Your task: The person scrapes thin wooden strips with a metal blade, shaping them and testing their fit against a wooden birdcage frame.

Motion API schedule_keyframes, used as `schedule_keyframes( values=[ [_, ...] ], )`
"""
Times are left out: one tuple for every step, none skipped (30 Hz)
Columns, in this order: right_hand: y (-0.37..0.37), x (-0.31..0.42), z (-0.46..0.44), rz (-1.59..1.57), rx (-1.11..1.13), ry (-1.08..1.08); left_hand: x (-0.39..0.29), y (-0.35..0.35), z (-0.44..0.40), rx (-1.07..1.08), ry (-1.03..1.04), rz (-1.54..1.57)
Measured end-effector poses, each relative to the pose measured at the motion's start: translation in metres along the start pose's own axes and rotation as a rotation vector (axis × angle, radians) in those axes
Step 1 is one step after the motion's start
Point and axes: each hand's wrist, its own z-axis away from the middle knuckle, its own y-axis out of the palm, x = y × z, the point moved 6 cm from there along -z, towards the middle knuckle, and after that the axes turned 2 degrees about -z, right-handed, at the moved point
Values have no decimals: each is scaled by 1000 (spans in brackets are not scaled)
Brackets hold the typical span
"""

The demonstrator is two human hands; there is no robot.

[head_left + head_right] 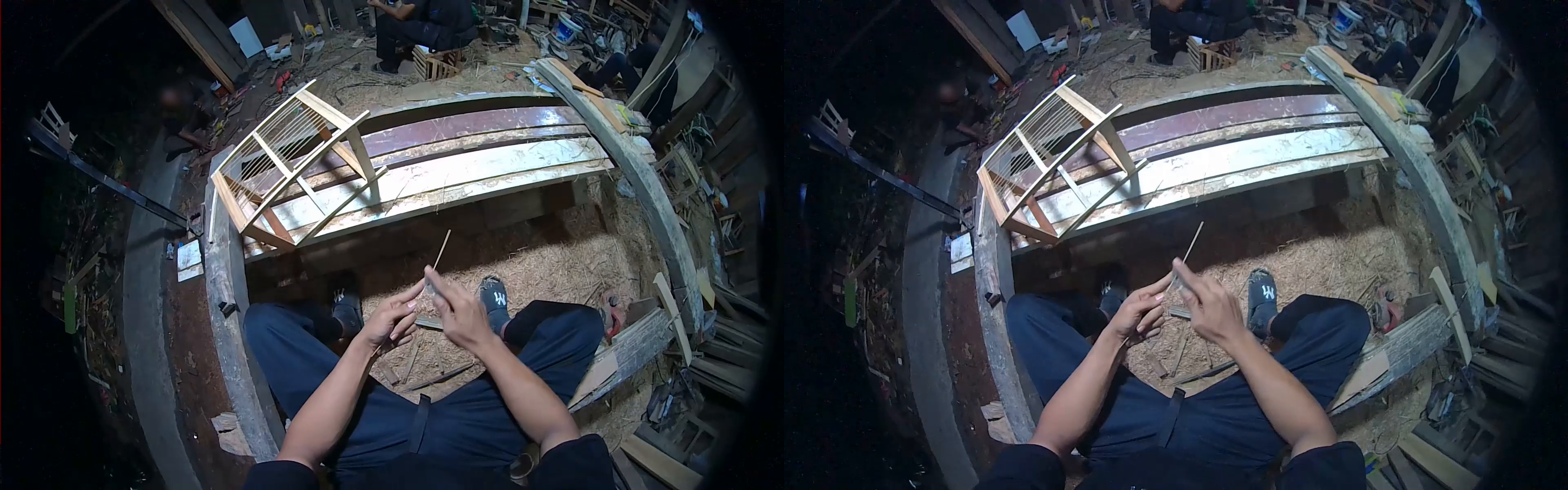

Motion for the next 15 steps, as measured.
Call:
schedule_keyframes(
  values=[
    [4,6,5,-43,8,-60,1,-1,0,-1,-14,-13],
    [6,10,7,-87,18,-120,1,-3,-1,-2,-8,-10],
    [2,8,4,-83,-53,-157,0,-1,0,5,-10,1],
    [1,2,0,-87,-53,-148,0,2,2,11,-21,11],
    [-5,-15,-8,-97,-91,-44,0,3,3,-19,-14,10],
    [-9,-34,-16,-103,-134,53,0,3,1,-14,-20,4],
    [-13,-44,-19,-85,-204,-50,1,5,0,24,-16,-11],
    [-16,-55,-21,-59,-276,-152,2,6,-1,59,-11,-20],
    [-17,-65,-22,-383,-175,-33,3,6,-1,60,-9,-14],
    [-14,-72,-21,-702,-69,93,4,6,-2,73,-18,-35],
    [-16,-70,-20,-841,-100,68,6,6,-2,87,-28,-57],
    [-23,-56,-22,-978,-127,39,6,6,-3,90,-30,-52],
    [-26,-56,-24,-1015,-118,30,7,4,-4,69,-48,-53],
    [-27,-56,-25,-1054,-109,19,8,3,-4,47,-65,-56],
    [-27,-60,-26,-1055,-112,20,7,3,-4,57,-44,-76]
  ],
)
